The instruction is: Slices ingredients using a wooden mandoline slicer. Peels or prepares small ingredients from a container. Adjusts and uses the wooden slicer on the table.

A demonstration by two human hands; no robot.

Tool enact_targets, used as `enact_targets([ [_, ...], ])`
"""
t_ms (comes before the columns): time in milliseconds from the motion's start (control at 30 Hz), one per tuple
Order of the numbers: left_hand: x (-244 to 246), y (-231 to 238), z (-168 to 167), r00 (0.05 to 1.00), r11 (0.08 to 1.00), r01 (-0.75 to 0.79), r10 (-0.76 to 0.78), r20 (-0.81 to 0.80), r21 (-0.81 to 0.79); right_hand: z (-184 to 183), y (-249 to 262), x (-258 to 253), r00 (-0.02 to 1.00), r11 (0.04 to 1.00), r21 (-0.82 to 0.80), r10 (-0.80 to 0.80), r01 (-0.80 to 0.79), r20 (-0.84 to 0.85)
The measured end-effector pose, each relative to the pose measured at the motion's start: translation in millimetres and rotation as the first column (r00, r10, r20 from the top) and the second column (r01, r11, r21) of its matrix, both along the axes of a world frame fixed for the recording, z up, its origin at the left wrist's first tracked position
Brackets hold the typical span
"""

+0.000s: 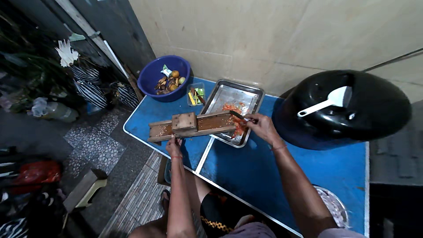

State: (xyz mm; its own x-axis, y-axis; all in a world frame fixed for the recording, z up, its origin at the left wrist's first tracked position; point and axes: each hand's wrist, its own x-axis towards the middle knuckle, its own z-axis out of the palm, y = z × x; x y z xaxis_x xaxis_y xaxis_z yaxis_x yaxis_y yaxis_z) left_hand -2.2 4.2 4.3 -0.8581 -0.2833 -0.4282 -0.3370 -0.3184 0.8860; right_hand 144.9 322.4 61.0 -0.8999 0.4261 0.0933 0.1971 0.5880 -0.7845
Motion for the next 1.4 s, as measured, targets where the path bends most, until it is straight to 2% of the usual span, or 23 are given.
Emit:
enact_targets([
  [100,0.7,0.9,0.8,1.0,1.0,-0.007,0.007,-0.005,0.006,-3.3,16.5,0.8,0.995,0.995,0.032,0.089,-0.09,0.047],
  [233,1.5,1.5,2.5,1.0,1.0,-0.007,0.007,-0.008,0.008,-4.0,24.8,-0.8,0.979,0.967,0.161,0.183,-0.196,0.095],
  [367,2.1,1.3,3.5,1.0,1.0,0.004,-0.004,-0.007,-0.001,-9.6,29.9,-7.2,0.965,0.937,0.24,0.23,-0.254,0.123],
  [600,0.5,1.8,2.2,1.0,1.0,-0.005,0.005,0.005,-0.012,-24.3,40.1,-22.7,0.926,0.924,0.204,0.264,-0.323,0.271],
  [767,1.3,1.9,1.1,1.0,1.0,-0.006,0.006,0.002,-0.004,-18.8,38.4,-23.2,0.918,0.908,0.219,0.295,-0.356,0.265],
  [867,0.8,1.0,-0.3,1.0,1.0,0.002,-0.002,0.001,-0.013,-19.4,35.7,-24.2,0.934,0.898,0.286,0.274,-0.333,0.228],
  [1000,1.1,1.0,1.0,1.0,1.0,0.008,-0.008,0.0,-0.021,-23.8,34.5,-26.2,0.978,0.902,0.381,0.166,-0.202,0.127],
  [1133,2.1,2.0,5.8,1.0,1.0,-0.003,0.003,0.005,-0.024,-15.8,30.6,-18.0,0.991,0.948,0.299,0.08,-0.109,0.108],
  [1233,3.8,1.6,4.9,1.0,1.0,-0.004,0.004,0.0,-0.012,-7.5,17.8,-9.5,0.991,0.97,0.206,0.115,-0.128,0.072],
  [1333,2.9,1.0,2.1,1.0,1.0,0.015,-0.015,-0.006,-0.025,-17.3,10.8,-13.0,0.982,0.952,0.258,0.135,-0.165,0.129],
  [1400,1.1,0.5,0.9,1.0,0.999,0.02,-0.02,-0.019,-0.03,-25.5,8.2,-17.4,0.988,0.943,0.305,0.097,-0.13,0.119],
])
